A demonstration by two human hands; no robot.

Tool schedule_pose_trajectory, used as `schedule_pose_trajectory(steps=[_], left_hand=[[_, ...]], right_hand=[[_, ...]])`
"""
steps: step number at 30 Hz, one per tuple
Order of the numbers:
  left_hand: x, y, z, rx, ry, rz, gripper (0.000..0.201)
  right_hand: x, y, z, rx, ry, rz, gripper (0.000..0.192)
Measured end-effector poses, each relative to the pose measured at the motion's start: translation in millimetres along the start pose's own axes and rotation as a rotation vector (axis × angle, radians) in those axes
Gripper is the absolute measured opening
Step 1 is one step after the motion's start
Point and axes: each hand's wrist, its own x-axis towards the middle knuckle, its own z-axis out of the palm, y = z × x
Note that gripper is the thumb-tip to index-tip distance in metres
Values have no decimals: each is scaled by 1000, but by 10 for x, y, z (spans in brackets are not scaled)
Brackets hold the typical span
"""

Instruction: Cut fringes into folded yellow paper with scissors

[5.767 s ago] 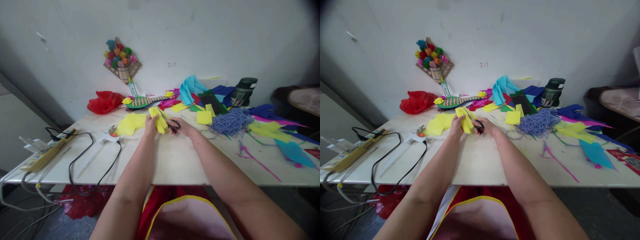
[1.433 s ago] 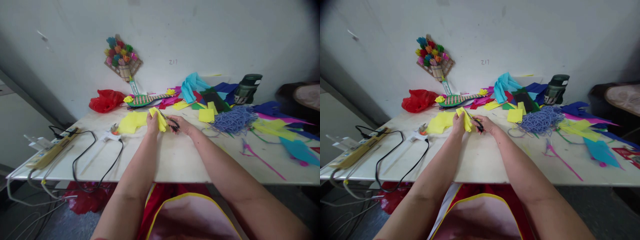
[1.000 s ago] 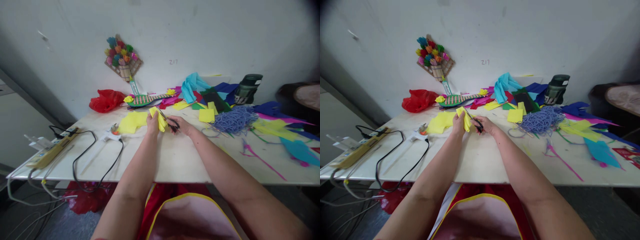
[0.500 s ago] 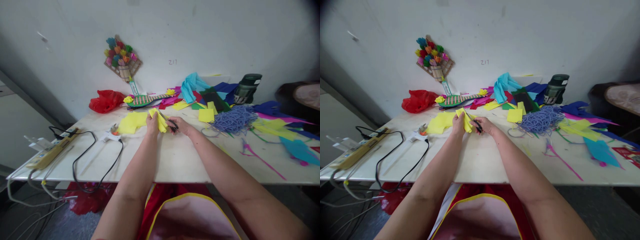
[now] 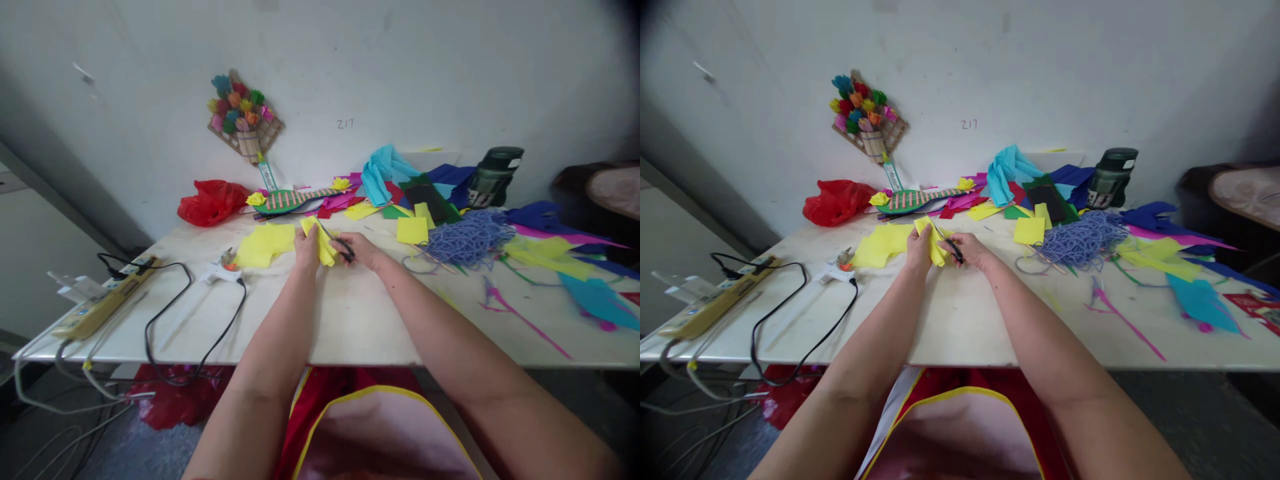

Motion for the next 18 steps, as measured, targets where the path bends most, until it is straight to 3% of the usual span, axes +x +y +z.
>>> schedule_pose_trajectory(steps=[18], left_hand=[[27,-24,-8,0,11,18,21]], right_hand=[[71,73,-8,26,27,-36,27]])
